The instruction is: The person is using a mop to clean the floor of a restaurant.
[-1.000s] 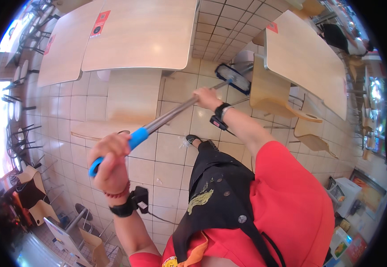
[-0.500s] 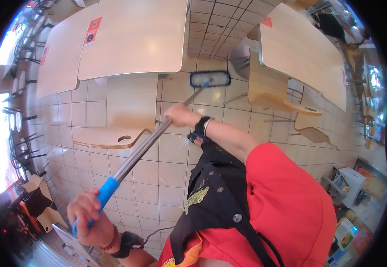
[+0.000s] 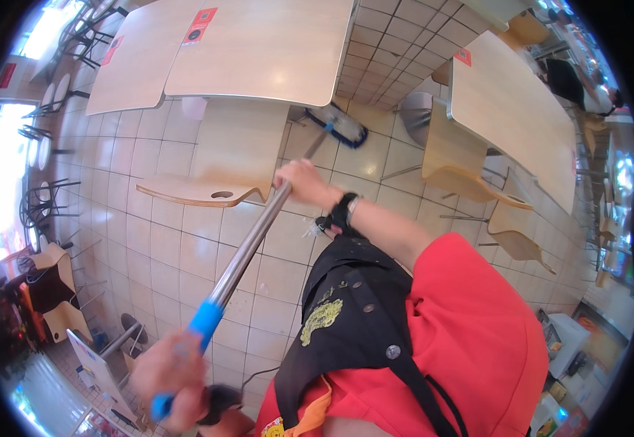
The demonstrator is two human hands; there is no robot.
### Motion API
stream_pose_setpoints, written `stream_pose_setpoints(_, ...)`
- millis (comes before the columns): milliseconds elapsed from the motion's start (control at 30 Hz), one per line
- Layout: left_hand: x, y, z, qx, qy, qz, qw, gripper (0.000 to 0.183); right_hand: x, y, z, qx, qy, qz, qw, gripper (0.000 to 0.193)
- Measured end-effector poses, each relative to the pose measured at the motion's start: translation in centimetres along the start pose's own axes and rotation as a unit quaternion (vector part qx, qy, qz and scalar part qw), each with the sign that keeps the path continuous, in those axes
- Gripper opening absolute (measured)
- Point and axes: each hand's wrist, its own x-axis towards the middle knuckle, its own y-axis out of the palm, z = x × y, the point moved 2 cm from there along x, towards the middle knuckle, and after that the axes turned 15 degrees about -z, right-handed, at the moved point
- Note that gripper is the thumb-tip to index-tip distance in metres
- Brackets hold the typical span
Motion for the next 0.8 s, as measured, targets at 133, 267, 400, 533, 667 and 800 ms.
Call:
stream_pose_setpoints(133, -3.0, 2.4, 4.7, -0.052, -0.082, -0.15, 0.984, 0.024, 0.7, 3.9, -4.6, -0.061, 0.026, 0.103, 0.992, 0.005)
stream_pose_setpoints(267, -3.6, -1.0, 3.7, -0.058, -0.116, -0.165, 0.978, 0.025, -1.3, 4.9, -2.7, -0.086, 0.018, 0.216, 0.972, 0.011)
stream_pose_setpoints(400, -6.5, -3.8, 1.0, -0.067, -0.159, -0.242, 0.955, 0.02, -6.7, 5.4, 1.5, -0.053, -0.026, 0.303, 0.951, 0.014)
stream_pose_setpoints(533, -10.8, -6.4, -1.6, -0.06, -0.2, -0.297, 0.932, 0.023, -9.7, 4.7, 6.3, -0.01, -0.035, 0.469, 0.882, 0.011)
stream_pose_setpoints(667, -15.0, -8.3, -6.2, -0.133, -0.135, -0.355, 0.915, 0.026, -9.0, 4.2, 12.0, -0.012, -0.061, 0.5, 0.863, 0.014)
stream_pose_setpoints(800, -16.2, -7.3, -5.4, -0.072, -0.147, -0.438, 0.884, 0.027, -7.3, 6.4, 10.9, -0.016, -0.089, 0.431, 0.898, 0.014)
